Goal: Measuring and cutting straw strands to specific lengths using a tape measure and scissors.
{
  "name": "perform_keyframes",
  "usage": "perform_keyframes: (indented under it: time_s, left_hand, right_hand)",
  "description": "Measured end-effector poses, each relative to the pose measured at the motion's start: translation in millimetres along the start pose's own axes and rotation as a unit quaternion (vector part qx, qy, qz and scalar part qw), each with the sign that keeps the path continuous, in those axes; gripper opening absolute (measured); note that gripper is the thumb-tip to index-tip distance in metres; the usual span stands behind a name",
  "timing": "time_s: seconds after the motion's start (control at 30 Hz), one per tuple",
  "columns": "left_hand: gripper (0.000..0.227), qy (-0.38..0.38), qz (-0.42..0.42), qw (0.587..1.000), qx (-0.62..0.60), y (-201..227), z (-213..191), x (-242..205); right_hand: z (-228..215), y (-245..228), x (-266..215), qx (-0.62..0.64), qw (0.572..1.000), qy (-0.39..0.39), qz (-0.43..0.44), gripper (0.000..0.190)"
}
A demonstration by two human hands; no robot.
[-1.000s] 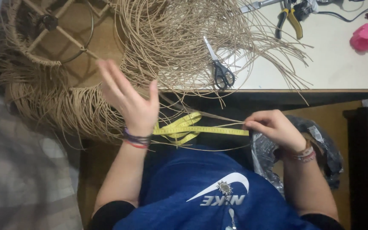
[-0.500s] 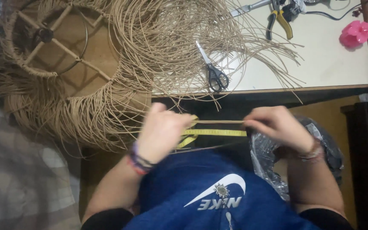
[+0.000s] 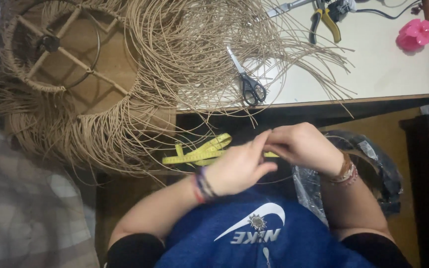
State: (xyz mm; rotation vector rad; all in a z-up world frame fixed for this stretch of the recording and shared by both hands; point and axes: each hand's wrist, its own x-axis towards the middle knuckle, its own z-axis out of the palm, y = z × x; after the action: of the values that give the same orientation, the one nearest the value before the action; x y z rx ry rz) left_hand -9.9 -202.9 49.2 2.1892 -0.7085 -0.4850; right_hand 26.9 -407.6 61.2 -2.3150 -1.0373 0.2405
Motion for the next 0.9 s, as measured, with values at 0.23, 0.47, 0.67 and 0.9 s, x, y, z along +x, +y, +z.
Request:
perform_keyframes:
  time_s: [0.23,0.47,0.67,0.9]
  left_hand:
    - [0.013,0.091,0.015,0.974,0.208,-47.9,-41.2,-26.6]
    - [0.027,0.059,-0.227,0.909,0.346,-117.5,-92.5,-77.7]
    - [0.071,0.120,0.061,0.983,0.126,-44.8,-40.3,-30.2]
    - [0.016,0.076,-0.005,0.993,0.091,-54.1,-32.4,-25.0]
  right_hand:
    - [-22.9,20.9,-26.6,0.003,0.994,0.000,0.105,0.024]
    - [-29.4,47.4,-55.3,-0.004,0.972,0.007,0.237,0.025]
    - [7.0,4.5,4.2,-0.012,0.994,-0.033,0.099,0.016]
    - [-16.5,-4.7,2.9,0.042,0.986,-0.014,0.162,0.019]
